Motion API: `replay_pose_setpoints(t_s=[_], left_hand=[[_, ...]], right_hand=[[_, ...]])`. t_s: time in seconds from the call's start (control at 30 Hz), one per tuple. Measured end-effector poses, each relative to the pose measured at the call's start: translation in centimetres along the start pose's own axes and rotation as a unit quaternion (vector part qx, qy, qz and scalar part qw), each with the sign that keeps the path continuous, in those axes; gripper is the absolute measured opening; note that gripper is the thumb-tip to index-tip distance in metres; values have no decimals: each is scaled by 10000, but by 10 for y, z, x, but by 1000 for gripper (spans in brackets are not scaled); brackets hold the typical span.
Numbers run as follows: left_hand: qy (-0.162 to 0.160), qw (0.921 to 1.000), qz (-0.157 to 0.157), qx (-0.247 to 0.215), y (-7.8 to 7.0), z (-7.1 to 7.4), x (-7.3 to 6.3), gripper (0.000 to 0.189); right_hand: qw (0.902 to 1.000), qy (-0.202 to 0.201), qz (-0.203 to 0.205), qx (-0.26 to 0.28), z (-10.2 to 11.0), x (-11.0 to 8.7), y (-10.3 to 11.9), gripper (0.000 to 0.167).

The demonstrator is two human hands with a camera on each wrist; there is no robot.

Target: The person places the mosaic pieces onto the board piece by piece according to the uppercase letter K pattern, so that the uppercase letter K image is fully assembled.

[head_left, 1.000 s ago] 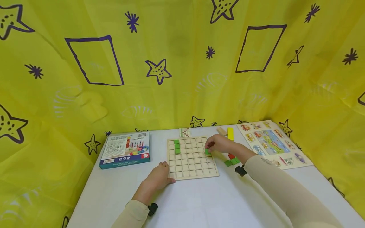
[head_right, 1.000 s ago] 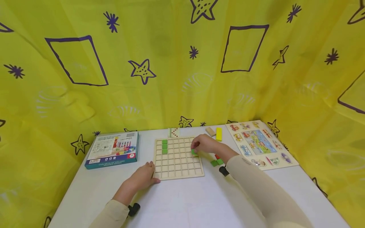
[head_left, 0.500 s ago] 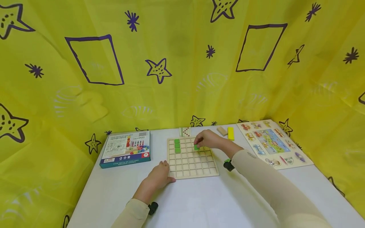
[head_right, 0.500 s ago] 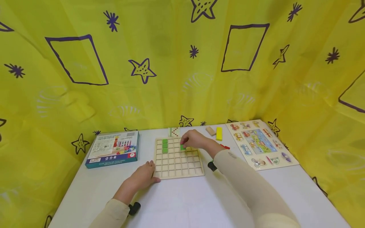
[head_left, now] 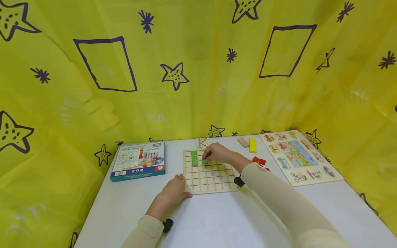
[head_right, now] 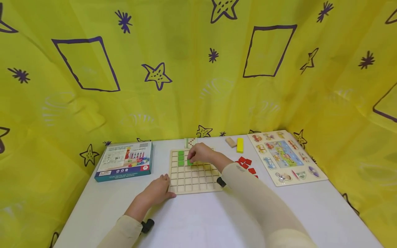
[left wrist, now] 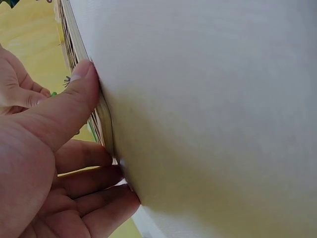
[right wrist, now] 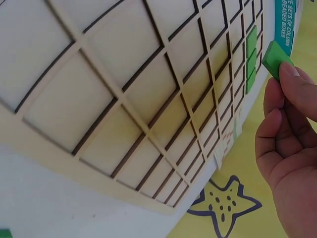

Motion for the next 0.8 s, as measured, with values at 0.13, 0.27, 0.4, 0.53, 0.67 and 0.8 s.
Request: replay_pose_setpoints(t_s=[0.13,0.27,0.4,0.53,0.67,0.8], left_hand=[[6,10000,-10,1,1,0,1,85],[22,10000,-5,-36,0,1,0,85],[41,10000,30,-64,0,2,0,85],[20,10000,10,-56,0,2,0,85],[-15,10000,-12,-46,-1,2,-1,86],[-31,10000,-29,-31,-1,2,-1,86]], right_hand=[[10000,-6,17,28,-6,5,5,7],[9999,-8,107,9,-14,11,8,7],[9997,-53,213,-111,-21,16,9,6],[9996,-78,240,-118,-29,20,8,5],[9998,-43,201,-72,-35,23,8,5],[9999,-6,121,33,-40,25,8,6]])
Point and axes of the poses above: each hand's wrist, its own x-axis towards the middle knuckle, its own z-axis out of the back of the hand, y = z × x, the point moved 3 cm from there along x, towards the middle knuckle, and after that the axes turned 7 degrees about -z, right-handed, at the moved point
